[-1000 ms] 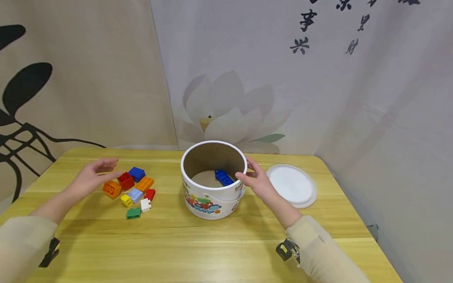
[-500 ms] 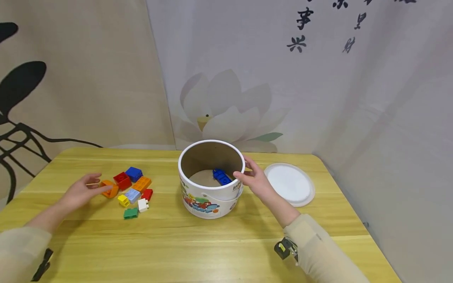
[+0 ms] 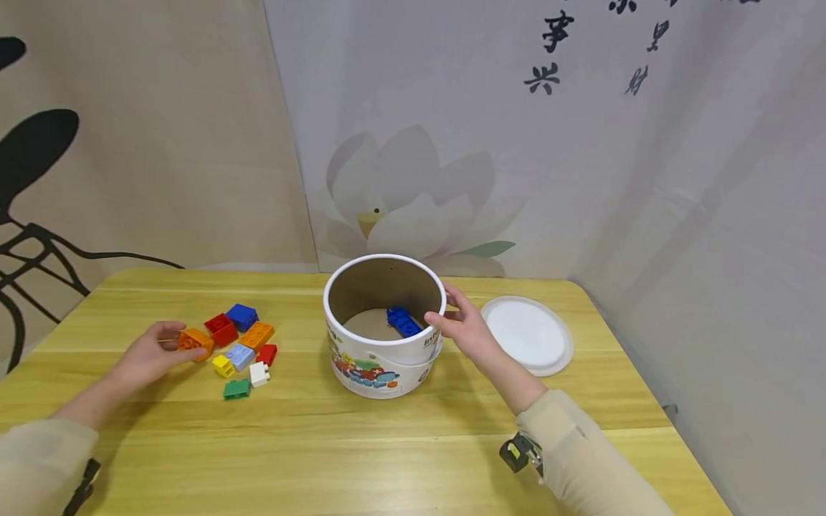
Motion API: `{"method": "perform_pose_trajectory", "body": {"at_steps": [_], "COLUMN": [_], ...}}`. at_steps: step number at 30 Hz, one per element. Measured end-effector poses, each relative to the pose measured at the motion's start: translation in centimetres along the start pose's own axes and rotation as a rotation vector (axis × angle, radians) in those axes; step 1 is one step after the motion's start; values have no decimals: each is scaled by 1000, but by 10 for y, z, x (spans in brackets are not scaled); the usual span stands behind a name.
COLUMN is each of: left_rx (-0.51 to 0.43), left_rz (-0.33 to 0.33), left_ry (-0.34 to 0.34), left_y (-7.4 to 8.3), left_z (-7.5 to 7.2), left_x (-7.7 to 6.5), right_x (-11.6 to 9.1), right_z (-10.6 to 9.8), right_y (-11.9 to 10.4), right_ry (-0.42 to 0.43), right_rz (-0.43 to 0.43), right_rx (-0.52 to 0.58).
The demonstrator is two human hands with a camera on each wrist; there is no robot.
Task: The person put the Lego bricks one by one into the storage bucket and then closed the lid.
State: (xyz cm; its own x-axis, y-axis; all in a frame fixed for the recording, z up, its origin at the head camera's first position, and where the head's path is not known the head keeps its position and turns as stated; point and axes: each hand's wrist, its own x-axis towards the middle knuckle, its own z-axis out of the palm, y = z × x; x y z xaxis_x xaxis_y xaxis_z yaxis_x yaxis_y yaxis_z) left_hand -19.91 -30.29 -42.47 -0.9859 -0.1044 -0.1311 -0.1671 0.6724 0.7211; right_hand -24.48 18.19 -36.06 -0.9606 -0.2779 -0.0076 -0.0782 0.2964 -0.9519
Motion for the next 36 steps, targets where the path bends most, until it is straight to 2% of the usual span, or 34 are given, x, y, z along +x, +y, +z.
{"method": "perform_pose_trajectory", "body": {"at_steps": [8, 18, 24, 28, 36], "left_rx": [26, -4, -23, -42, -36], "left_rz": [40, 17, 78, 116, 141], "left_ry": [42, 45, 69, 80, 82], "left_y": [0, 5, 10, 18, 42], "left_z": [1, -5, -15, -23, -35], "left_x": [0, -6, -8, -8, -7], "right_x": [0, 0, -1, -1, -1], "right_z": [0, 0, 0, 0, 0], "right_y": [0, 0, -1, -1, -2], "right_ry": [2, 3, -3, -1, -4], "right_rz": [-6, -7, 3, 2, -1], "right_rx": [-2, 1, 6, 8, 11]}}
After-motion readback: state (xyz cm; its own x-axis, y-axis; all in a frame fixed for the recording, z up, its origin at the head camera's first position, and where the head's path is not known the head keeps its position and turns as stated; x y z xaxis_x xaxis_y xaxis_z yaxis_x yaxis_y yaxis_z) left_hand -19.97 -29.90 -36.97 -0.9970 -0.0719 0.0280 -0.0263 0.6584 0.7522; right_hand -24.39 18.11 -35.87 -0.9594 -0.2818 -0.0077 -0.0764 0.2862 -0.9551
